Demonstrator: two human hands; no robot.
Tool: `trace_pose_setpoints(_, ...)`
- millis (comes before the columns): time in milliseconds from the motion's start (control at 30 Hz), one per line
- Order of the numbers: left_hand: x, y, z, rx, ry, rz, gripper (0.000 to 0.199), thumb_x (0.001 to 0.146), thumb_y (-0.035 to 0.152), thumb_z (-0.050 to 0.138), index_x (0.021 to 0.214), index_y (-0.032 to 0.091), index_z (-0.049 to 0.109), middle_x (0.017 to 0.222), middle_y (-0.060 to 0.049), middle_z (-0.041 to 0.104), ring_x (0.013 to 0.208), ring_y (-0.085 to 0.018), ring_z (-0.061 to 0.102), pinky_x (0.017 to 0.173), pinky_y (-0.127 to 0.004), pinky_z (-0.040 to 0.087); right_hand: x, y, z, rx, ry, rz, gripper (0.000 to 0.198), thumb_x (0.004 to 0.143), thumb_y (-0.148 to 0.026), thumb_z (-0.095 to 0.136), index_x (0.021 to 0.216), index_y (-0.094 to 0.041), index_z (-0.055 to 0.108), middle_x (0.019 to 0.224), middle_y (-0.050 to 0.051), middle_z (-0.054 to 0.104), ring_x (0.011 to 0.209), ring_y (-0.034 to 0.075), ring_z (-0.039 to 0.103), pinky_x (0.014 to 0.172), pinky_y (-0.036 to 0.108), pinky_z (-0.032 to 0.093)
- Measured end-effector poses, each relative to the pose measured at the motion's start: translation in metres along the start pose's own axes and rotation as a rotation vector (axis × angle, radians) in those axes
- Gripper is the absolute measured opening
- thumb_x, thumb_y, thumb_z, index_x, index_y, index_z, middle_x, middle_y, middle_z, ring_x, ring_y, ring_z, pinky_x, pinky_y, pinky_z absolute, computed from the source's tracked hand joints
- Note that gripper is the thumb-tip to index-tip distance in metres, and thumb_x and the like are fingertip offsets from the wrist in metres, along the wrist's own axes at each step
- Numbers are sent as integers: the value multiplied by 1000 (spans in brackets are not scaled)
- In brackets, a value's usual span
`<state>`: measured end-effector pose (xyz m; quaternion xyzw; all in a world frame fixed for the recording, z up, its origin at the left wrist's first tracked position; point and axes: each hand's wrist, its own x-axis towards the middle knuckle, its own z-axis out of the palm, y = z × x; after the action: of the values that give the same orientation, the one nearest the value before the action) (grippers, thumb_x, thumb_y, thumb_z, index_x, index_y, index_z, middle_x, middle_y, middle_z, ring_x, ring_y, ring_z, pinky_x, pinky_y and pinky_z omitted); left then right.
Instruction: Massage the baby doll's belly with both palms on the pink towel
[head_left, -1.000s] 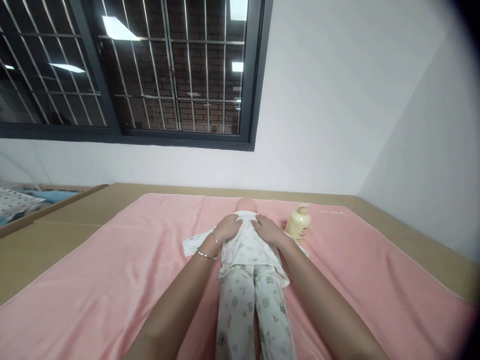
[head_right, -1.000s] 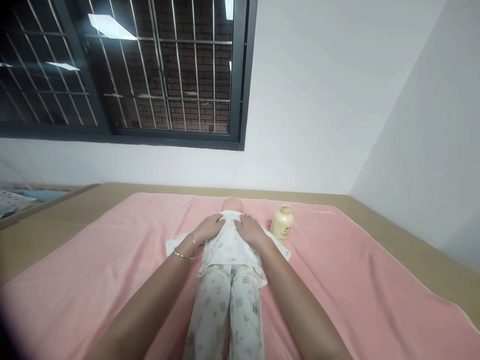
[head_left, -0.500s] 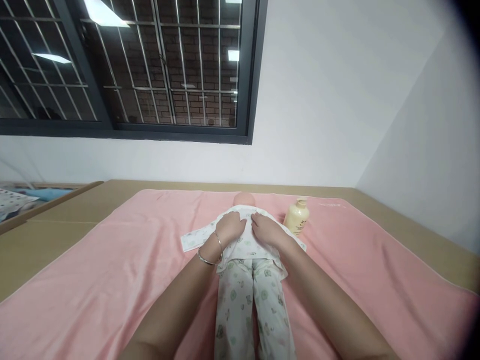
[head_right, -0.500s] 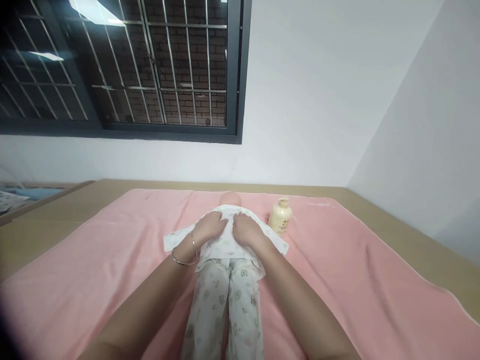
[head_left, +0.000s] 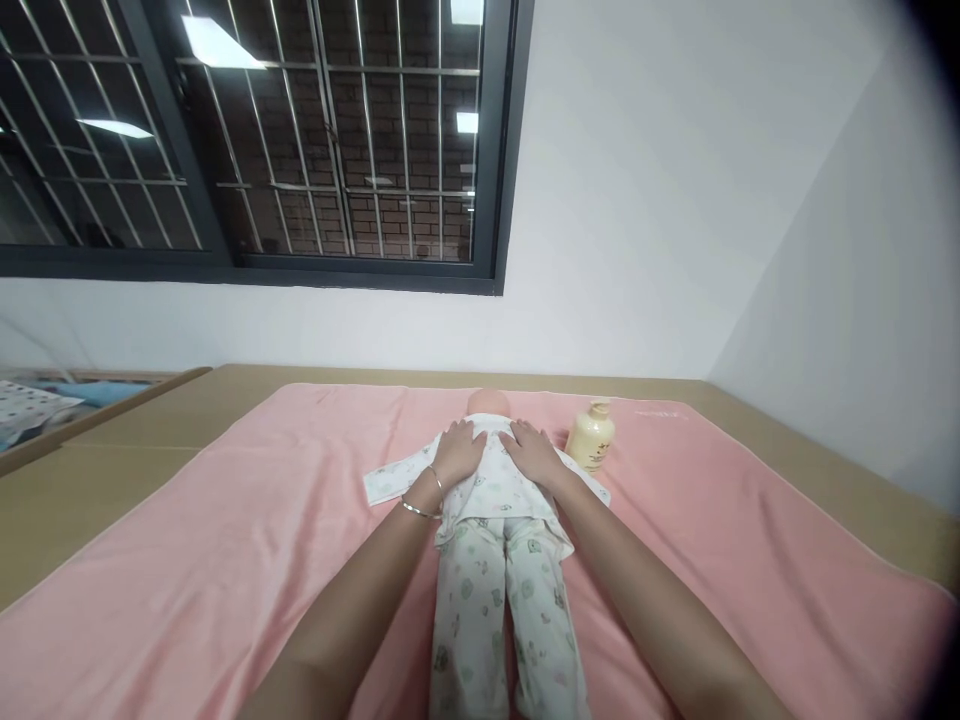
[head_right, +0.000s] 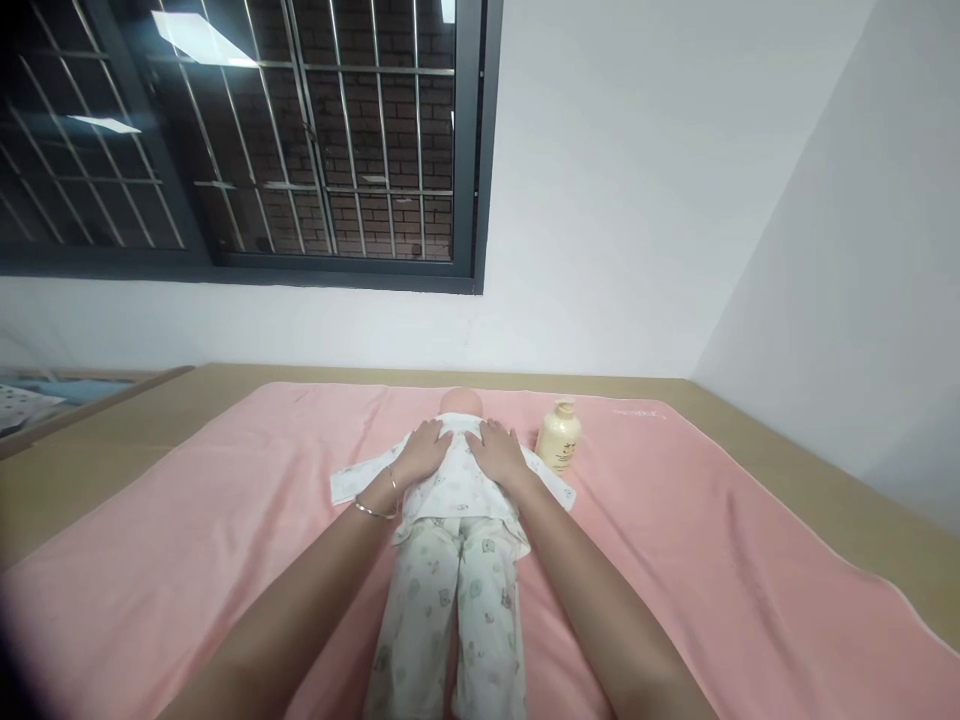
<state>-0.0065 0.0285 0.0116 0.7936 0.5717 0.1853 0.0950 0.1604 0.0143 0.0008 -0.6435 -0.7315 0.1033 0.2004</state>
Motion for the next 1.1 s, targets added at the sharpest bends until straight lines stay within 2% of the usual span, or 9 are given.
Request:
trace_pose_setpoints(100, -15, 25, -10, 41, -61, 44, 42, 92, 19, 39, 131, 13, 52, 145, -16, 48, 135, -26, 44, 111, -38, 33, -17, -22, -16, -84, -26, -33, 41, 99, -31, 32, 125, -10, 56, 137, 20, 53, 129, 29, 47, 105, 42, 31)
trace_pose_setpoints(267, -29, 44, -19, -11, -126, 156, 31, 90, 16, 39, 105, 14, 65, 116, -14, 68, 109, -25, 62, 97, -36, 45, -42, -45, -38, -113, -138, -35, 28, 87, -17, 47, 109, -15, 64, 108, 14, 69, 98, 27, 64, 83, 33, 43)
trace_pose_setpoints(367, -18, 32, -10, -27, -66, 188, 38, 97, 24, 30, 115, 14, 63, 134, -15, 58, 127, -26, 51, 107, -39, 38, -31, -34, -31, -14, -87, -128, 31, 94, -20, 37, 111, -17, 64, 118, 13, 66, 108, 24, 61, 90, 32, 41)
trace_pose_setpoints(467, -2, 11, 4, -30, -7, 130, 46, 100, 32, 24, 132, 15, 52, 150, -13, 42, 141, -26, 34, 115, -43, 27, -11, -12, -13, 56, -5, -153, 38, 100, -29, 31, 124, -15, 57, 140, 14, 53, 132, 23, 45, 107, 36, 30)
trace_pose_setpoints(633, 11, -13, 13, -31, 34, 19, 49, 100, 40, 24, 132, 14, 50, 142, -14, 51, 134, -26, 44, 112, -40, 29, 6, 11, 9, 85, 54, -62, 50, 102, -43, 26, 136, -15, 48, 149, 15, 43, 141, 24, 33, 116, 47, 15)
trace_pose_setpoints(733, 7, -9, 9, 16, 41, 10, 48, 99, 39, 27, 129, 11, 52, 137, -18, 55, 129, -28, 48, 108, -41, 33, 3, 6, 7, 25, 63, -52, 50, 102, -40, 25, 136, -12, 48, 148, 16, 42, 141, 25, 33, 115, 48, 17)
trace_pose_setpoints(867, -9, 14, -6, 113, -14, 54, 39, 96, 28, 35, 123, 8, 55, 135, -21, 56, 131, -31, 46, 109, -43, 33, -17, -20, -7, -115, 8, -44, 48, 100, -29, 25, 135, -7, 49, 142, 22, 48, 134, 29, 43, 110, 45, 28)
trace_pose_setpoints(1000, -22, 34, -23, -34, -173, 186, 29, 86, 12, 41, 103, 15, 64, 114, -13, 69, 111, -25, 61, 100, -35, 43, -42, -48, -24, -155, -95, -173, 55, 85, -15, 47, 140, -8, 46, 143, 19, 48, 132, 30, 45, 110, 41, 29)
trace_pose_setpoints(1100, -19, 31, -23, -163, -147, 256, 33, 83, 8, 39, 103, 17, 64, 116, -11, 69, 108, -21, 62, 98, -31, 45, -41, -49, -28, -39, -97, -191, 50, 86, -13, 45, 135, -11, 52, 135, 16, 56, 125, 26, 52, 105, 35, 34)
